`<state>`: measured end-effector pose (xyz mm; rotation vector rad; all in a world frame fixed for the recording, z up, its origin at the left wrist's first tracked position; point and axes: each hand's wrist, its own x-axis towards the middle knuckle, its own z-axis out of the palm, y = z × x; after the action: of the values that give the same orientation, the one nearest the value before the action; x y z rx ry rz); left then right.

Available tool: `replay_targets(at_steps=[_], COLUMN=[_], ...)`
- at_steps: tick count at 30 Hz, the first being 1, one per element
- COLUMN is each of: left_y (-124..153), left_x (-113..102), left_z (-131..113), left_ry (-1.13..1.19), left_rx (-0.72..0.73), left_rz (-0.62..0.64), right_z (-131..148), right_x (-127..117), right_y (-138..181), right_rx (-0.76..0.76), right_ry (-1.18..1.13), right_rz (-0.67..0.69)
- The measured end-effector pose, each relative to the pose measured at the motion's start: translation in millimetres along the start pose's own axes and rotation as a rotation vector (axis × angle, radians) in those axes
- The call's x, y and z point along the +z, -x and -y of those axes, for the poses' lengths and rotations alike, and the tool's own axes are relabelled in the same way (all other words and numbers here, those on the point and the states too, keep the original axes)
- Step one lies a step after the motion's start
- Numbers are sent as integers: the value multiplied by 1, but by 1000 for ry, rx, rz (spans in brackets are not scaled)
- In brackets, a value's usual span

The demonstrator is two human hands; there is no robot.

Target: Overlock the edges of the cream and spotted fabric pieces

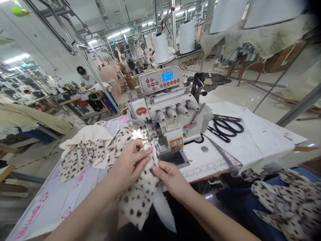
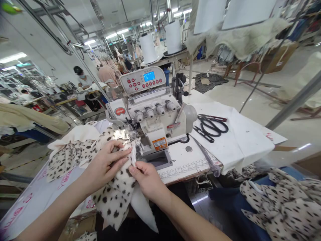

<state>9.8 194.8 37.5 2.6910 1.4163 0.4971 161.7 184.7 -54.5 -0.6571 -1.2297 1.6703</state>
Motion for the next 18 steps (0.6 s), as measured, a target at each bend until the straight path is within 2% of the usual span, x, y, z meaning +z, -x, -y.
replay_targets(at_steps=[3, 9, 18], left_y=[-5, 3, 3], left_x=[-2, 9, 7], left_z=[4, 2, 11], left_ry=[-10, -42, 40], left_rx=[6, 69, 94], left_rz=[22, -130, -77], right_z=[4, 6, 8], right_x=[-1, 3, 1], right_y=[-7, -1, 9], right_rx=[-43, -40, -108], right_ry=[60, 169, 294], right_rz=[-35, -121, -145])
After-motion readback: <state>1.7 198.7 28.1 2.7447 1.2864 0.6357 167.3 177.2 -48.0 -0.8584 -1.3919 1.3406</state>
